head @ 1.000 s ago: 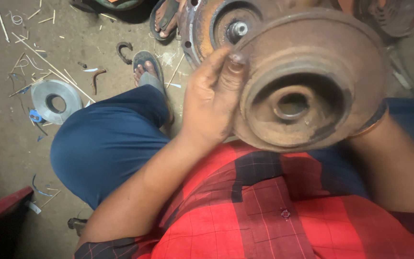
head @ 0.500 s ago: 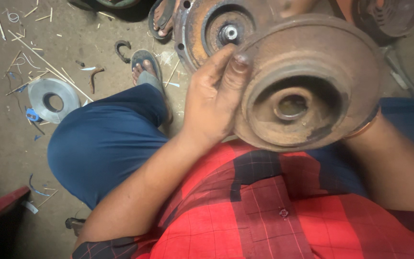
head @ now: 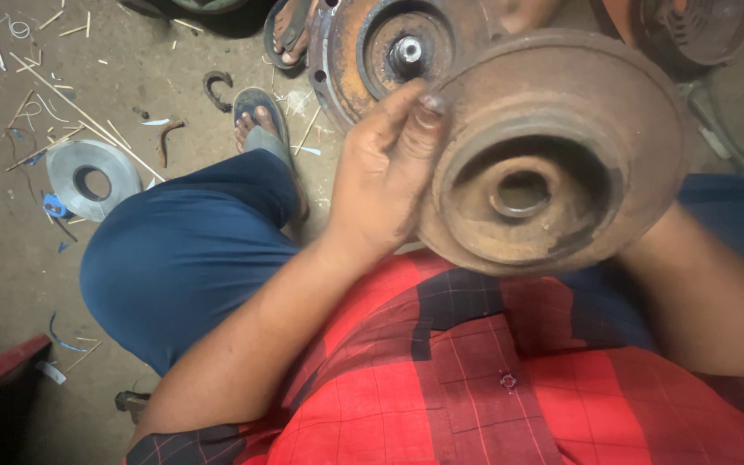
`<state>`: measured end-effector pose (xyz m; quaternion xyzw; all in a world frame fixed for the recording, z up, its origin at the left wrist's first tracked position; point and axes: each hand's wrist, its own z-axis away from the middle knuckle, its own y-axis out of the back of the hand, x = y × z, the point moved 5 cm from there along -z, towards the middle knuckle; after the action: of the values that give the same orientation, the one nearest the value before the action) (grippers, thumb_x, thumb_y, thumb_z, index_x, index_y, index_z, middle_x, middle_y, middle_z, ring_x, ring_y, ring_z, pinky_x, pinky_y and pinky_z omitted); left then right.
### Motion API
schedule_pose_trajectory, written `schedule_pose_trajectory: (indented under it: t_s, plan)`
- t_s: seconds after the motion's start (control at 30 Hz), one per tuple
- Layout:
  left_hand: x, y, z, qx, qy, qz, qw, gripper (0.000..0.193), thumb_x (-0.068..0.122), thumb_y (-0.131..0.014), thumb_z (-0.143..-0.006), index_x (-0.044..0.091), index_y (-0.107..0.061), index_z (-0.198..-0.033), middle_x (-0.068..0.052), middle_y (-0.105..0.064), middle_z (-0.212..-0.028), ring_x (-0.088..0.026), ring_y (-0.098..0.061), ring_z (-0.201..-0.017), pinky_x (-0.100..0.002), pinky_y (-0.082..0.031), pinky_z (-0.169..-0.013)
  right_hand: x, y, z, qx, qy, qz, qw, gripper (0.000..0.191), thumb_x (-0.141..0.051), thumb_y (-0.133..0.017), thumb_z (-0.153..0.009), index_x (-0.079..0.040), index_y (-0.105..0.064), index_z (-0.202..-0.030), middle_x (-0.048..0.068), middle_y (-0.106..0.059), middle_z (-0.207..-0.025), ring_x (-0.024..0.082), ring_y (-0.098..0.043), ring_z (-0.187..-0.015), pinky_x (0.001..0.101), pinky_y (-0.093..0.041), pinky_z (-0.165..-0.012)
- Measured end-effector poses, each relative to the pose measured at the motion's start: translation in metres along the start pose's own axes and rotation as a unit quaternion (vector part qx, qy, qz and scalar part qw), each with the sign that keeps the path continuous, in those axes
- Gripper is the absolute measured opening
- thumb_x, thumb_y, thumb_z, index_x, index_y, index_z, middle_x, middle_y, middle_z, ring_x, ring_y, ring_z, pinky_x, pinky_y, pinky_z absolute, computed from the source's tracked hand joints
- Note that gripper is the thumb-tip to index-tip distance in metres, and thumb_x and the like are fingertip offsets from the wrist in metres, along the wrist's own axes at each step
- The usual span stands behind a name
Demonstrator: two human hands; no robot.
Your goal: The person sits on the floor of a repair workshop and works on a rusty water pump, fitting a bearing into the pump hub and pressing a pulley onto the shaft by hand. They turn the parts over, align the pulley, and hand parts to a second worker who also handles pump components on the floor.
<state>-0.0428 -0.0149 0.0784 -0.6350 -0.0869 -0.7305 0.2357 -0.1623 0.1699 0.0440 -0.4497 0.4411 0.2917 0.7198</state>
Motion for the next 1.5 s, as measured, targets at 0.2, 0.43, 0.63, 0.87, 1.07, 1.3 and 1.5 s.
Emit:
schedule_pose_trajectory:
  t_s: [0.2, 0.43, 0.63, 0.87, 1.07, 1.3, 1.5]
  plan:
    - [-0.012, 0.004, 0.004, -0.029, 0.014, 0.011, 0.999, 0.065, 0.055, -0.055, -0.112, -0.008, -0.067, -0.120, -0.006, -0.063, -0.102, -0.013, -0.056, -0.100, -0.029, -0.048, -0.095, 0.005, 0.003, 0.004, -0.014, -0.001, -0.002, 1.000, 0.053, -0.022, -0.054, -0.109, -0.005, -0.040, -0.156, 0.011, -0.049, -0.155, 0.020, -0.049, -0.142, 0.0370, -0.043, -0.121]
    - [-0.044, 0.037, 0.015, 0.030, 0.092, -0.225, 0.969, 0.048, 0.039, -0.045, -0.109, -0.003, -0.067, -0.112, -0.011, -0.071, -0.103, -0.023, -0.063, -0.099, -0.035, -0.052, -0.093, 0.045, 0.007, 0.002, -0.027, -0.058, -0.150, 0.987, 0.053, -0.024, -0.055, -0.108, -0.004, -0.042, -0.155, 0.012, -0.052, -0.155, 0.022, -0.050, -0.142, 0.0389, -0.044, -0.120]
    - [-0.048, 0.056, 0.018, 0.114, 0.067, -0.172, 0.976, 0.044, 0.037, -0.046, -0.110, -0.001, -0.063, -0.121, -0.013, -0.067, -0.116, -0.026, -0.063, -0.107, -0.039, -0.051, -0.098, 0.066, 0.000, -0.004, -0.058, -0.049, -0.416, 0.906, 0.031, -0.019, -0.060, -0.110, -0.003, -0.063, -0.137, 0.011, -0.065, -0.137, 0.022, -0.062, -0.125, 0.0389, -0.051, -0.112]
    - [-0.001, 0.065, 0.001, 0.092, -0.064, -0.106, 0.988, 0.041, 0.035, -0.047, -0.112, 0.001, -0.058, -0.131, -0.016, -0.062, -0.130, -0.029, -0.063, -0.116, -0.043, -0.051, -0.104, 0.032, 0.028, -0.019, 0.162, -0.044, -0.243, 0.955, 0.020, -0.017, -0.056, -0.099, -0.002, -0.069, -0.103, 0.010, -0.071, -0.106, 0.021, -0.067, -0.097, 0.0365, -0.059, -0.080]
    - [-0.019, 0.051, -0.018, 0.131, -0.028, -0.159, 0.978, 0.053, 0.045, -0.045, -0.112, -0.004, -0.066, -0.117, -0.008, -0.069, -0.107, -0.015, -0.059, -0.099, -0.030, -0.052, -0.090, 0.033, 0.022, -0.015, 0.199, -0.077, -0.200, 0.956, 0.031, -0.031, -0.051, -0.107, -0.011, -0.069, -0.121, 0.002, -0.070, -0.111, 0.015, -0.066, -0.098, 0.0287, -0.055, -0.079]
    - [-0.001, 0.021, -0.029, 0.115, -0.105, -0.182, 0.971, 0.053, 0.047, -0.055, -0.111, -0.004, -0.068, -0.115, -0.007, -0.072, -0.102, -0.011, -0.061, -0.098, -0.028, -0.053, -0.093, 0.018, 0.021, -0.010, 0.215, 0.031, -0.091, 0.972, 0.028, -0.033, -0.051, -0.118, -0.009, -0.065, -0.125, 0.001, -0.069, -0.103, 0.011, -0.063, -0.087, 0.0261, -0.048, -0.068]
    - [0.025, 0.026, -0.033, 0.140, -0.061, -0.263, 0.953, 0.058, 0.051, -0.052, -0.107, -0.003, -0.072, -0.107, -0.009, -0.075, -0.091, -0.010, -0.062, -0.088, -0.029, -0.055, -0.084, 0.005, 0.014, -0.016, 0.237, 0.035, -0.019, 0.971, 0.034, -0.036, -0.050, -0.120, -0.007, -0.065, -0.113, -0.001, -0.065, -0.091, 0.008, -0.057, -0.076, 0.0238, -0.046, -0.064]
